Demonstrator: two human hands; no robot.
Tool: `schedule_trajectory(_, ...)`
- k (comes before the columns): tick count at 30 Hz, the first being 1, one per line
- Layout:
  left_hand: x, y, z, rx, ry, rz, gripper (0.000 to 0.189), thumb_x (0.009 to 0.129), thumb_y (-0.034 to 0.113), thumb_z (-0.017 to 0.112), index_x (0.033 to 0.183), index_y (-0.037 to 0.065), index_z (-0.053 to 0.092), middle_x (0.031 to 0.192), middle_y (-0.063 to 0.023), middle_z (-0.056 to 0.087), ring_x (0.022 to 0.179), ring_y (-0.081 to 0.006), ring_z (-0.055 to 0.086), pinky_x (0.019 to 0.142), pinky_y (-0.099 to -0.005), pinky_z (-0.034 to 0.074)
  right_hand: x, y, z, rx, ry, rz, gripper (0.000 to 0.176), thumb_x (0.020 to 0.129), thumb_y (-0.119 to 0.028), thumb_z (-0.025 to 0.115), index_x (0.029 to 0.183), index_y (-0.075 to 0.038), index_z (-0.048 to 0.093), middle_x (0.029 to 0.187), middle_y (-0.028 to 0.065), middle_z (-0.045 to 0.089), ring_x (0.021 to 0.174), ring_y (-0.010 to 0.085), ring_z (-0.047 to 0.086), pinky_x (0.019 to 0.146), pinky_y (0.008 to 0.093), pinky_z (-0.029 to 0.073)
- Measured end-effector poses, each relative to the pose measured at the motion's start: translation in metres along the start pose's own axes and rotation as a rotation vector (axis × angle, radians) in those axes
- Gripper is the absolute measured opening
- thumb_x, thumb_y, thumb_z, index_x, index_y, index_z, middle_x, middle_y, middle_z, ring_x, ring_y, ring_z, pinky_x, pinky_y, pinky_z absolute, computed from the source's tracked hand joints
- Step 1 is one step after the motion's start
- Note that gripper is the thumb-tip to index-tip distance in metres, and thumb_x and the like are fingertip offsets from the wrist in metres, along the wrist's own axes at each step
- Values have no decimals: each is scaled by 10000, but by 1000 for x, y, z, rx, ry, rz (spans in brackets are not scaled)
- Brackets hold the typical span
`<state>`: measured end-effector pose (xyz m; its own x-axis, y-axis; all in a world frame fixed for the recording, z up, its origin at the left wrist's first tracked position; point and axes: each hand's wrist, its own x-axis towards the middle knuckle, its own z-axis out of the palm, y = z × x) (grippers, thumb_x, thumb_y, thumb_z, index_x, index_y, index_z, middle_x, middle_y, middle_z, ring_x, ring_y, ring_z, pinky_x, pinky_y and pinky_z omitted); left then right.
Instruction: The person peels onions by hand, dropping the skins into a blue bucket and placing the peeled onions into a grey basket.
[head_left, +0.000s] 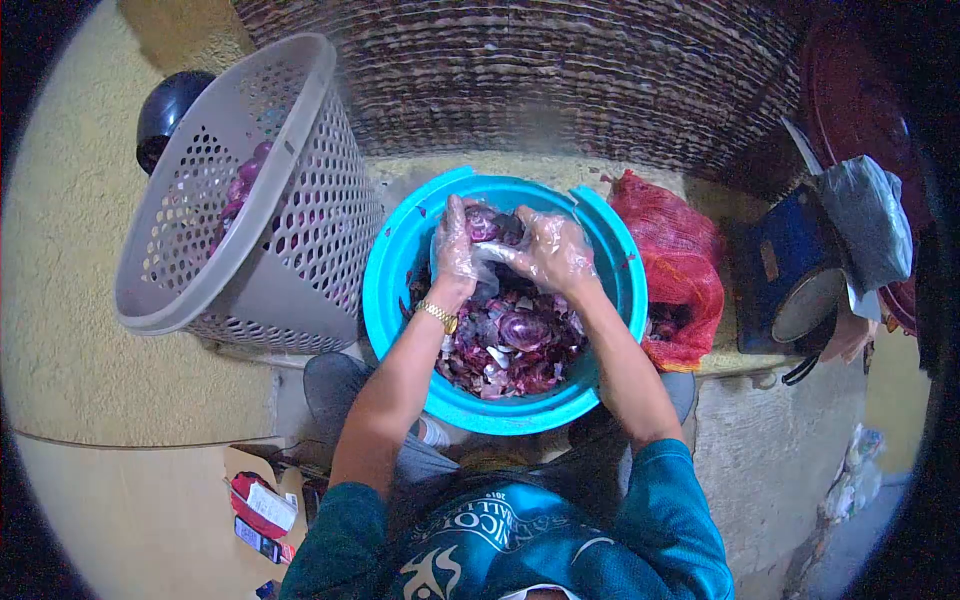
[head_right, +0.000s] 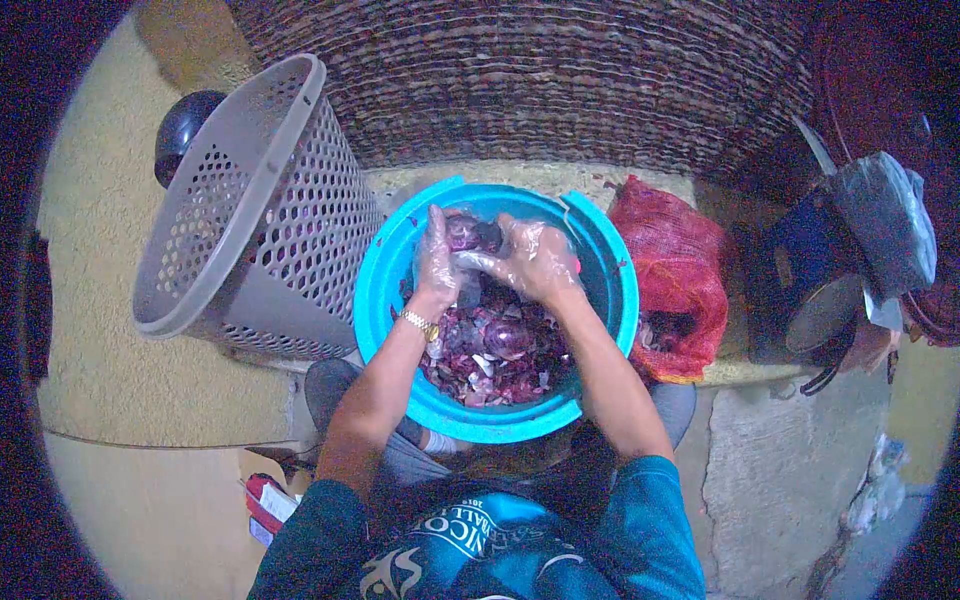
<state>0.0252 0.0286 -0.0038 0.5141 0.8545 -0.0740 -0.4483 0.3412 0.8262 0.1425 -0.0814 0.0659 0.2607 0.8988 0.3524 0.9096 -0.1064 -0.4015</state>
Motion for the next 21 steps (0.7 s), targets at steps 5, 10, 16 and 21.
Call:
schedule_trajectory(5,1,-1,2,30,27,35,533,923,592,471,1054,81,547,936,-62,630,833,-175,640,727,-337,545,0,0,-2,26,13,10,694,674,-711,662,852,-41,637,661,200,637,663,388,645,578,476,492)
schedule_trajectory(10,4,-4,-2,58,-8,60,529,933,585,457,1061,80,551,933,-65,629,831,-177,638,727,-333,546,1,-4,-6,52,-20,17,687,682,-702,662,865,-41,636,690,204,643,691,392,647,595,479,495)
schedule_trajectory(16,-1,0,3,31,9,48,460,949,527,481,1020,81,571,912,-46,622,807,-150,612,724,-311,525,2,7,5,-24,-68,15,631,740,-660,643,913,-53,628,726,196,650,744,381,649,644,488,493)
schedule_trajectory(21,2,-3,-1,87,19,72,539,940,571,459,1056,52,547,940,-74,630,826,-192,642,734,-341,549,4,10,5,-68,-144,6,608,779,-637,619,955,-55,618,747,197,653,769,388,646,680,490,490)
